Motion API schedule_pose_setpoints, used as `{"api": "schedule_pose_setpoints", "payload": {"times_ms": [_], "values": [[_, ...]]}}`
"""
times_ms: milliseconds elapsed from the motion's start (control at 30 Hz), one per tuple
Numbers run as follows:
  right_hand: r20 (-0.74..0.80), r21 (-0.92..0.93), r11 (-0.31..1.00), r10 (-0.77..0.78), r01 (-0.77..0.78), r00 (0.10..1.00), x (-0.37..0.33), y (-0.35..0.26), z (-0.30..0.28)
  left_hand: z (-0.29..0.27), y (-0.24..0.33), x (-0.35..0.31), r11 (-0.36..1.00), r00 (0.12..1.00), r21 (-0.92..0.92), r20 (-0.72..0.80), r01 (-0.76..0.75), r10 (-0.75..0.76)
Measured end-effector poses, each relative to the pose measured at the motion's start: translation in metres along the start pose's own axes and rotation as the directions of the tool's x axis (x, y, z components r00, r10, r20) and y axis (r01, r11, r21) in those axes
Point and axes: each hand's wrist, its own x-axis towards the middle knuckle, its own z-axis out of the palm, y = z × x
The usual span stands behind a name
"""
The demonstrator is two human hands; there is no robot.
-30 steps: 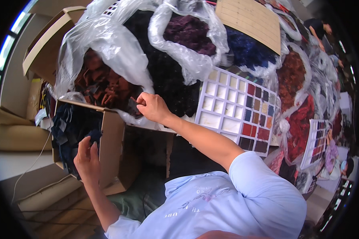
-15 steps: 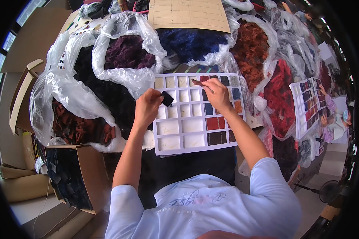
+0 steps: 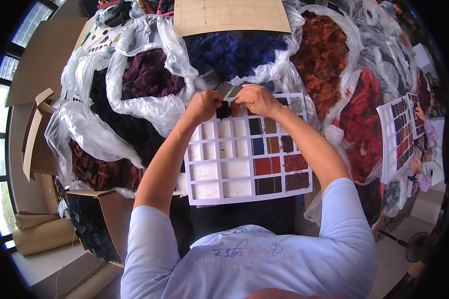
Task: Organizing and placing fabric swatches into a white grid sample tray.
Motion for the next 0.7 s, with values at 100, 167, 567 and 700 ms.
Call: {"api": "schedule_pose_setpoints", "payload": {"times_ms": [100,167,567,700], "values": [[0.05,-0.105,0.987,-0.121,0.125,0.991,0.005,-0.004,0.003,0.006,-0.006,-0.009,0.986,0.988,0.101,-0.076,-0.129,0.137],[0.094,-0.12,0.987,-0.097,0.108,0.991,-0.005,-0.001,0.0,0.004,0.001,-0.015,0.979,0.983,0.112,-0.047,-0.171,0.177],[0.316,-0.258,0.943,0.29,-0.212,0.903,-0.016,-0.056,-0.007,0.022,0.012,-0.05,0.952,0.959,0.167,-0.08,-0.255,0.271],[0.302,-0.159,0.983,0.14,-0.094,0.943,-0.021,-0.049,-0.011,0.028,0.008,-0.051,0.954,0.963,0.164,-0.064,-0.25,0.263]]}}
